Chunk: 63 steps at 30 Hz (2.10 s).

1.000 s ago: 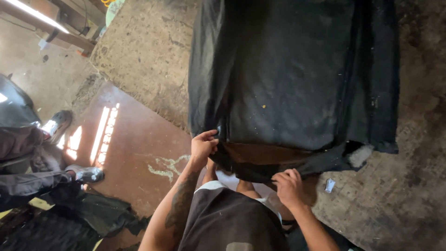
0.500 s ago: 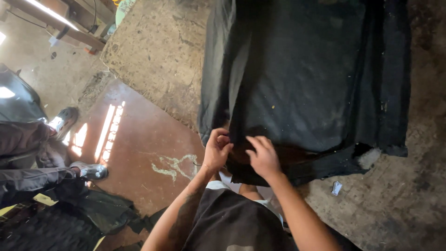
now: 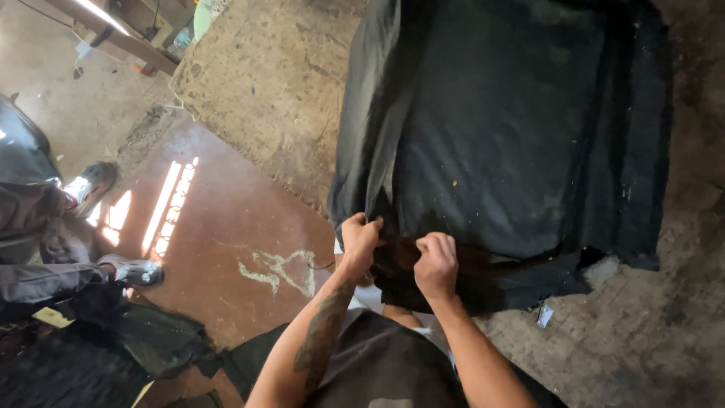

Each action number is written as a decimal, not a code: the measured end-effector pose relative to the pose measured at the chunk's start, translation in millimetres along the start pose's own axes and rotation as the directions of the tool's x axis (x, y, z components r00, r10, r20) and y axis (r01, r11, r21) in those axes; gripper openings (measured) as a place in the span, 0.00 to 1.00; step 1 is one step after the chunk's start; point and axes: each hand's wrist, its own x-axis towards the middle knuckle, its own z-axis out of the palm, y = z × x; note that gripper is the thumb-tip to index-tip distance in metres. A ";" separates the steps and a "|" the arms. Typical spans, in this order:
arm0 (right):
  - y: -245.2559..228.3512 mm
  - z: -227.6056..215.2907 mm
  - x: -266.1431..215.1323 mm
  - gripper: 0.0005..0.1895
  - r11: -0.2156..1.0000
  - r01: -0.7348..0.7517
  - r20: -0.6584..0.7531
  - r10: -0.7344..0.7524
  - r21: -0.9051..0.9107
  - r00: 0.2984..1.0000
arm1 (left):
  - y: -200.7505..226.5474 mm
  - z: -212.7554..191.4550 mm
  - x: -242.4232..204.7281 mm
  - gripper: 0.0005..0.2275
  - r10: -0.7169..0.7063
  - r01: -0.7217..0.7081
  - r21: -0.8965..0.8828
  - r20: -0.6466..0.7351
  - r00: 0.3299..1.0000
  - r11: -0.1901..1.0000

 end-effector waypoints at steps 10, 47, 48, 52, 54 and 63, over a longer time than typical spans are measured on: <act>-18.1 -9.2 12.3 0.15 1.000 0.023 -0.061 -0.023 0.001 0.998 | 3.7 -19.8 -18.6 0.08 0.712 -0.894 0.422 0.675 0.195 -0.155; 32.9 -6.8 10.2 0.07 0.651 -0.728 0.317 0.659 0.215 0.683 | -12.8 10.3 -33.9 0.03 0.019 0.103 -0.165 0.607 0.794 0.981; 28.7 -12.2 14.4 0.06 0.673 -0.711 0.332 0.636 0.205 0.697 | -6.1 6.8 -35.8 0.01 0.016 0.076 -0.121 0.621 0.783 0.990; 37.9 -10.4 4.5 0.09 0.706 -0.654 0.358 0.557 0.271 0.749 | 17.0 11.8 -43.8 0.04 -0.017 0.005 0.024 0.545 0.839 1.000; 68.8 8.6 -18.1 0.10 0.619 -0.678 0.266 0.629 0.397 0.730 | 25.4 16.7 -51.2 0.03 -0.117 0.201 -0.129 0.479 0.870 0.971; 65.4 20.7 -31.6 0.12 0.479 -0.735 0.306 0.694 0.480 0.651 | -4.8 27.6 -32.6 0.09 -0.200 0.244 -0.054 0.416 0.887 0.968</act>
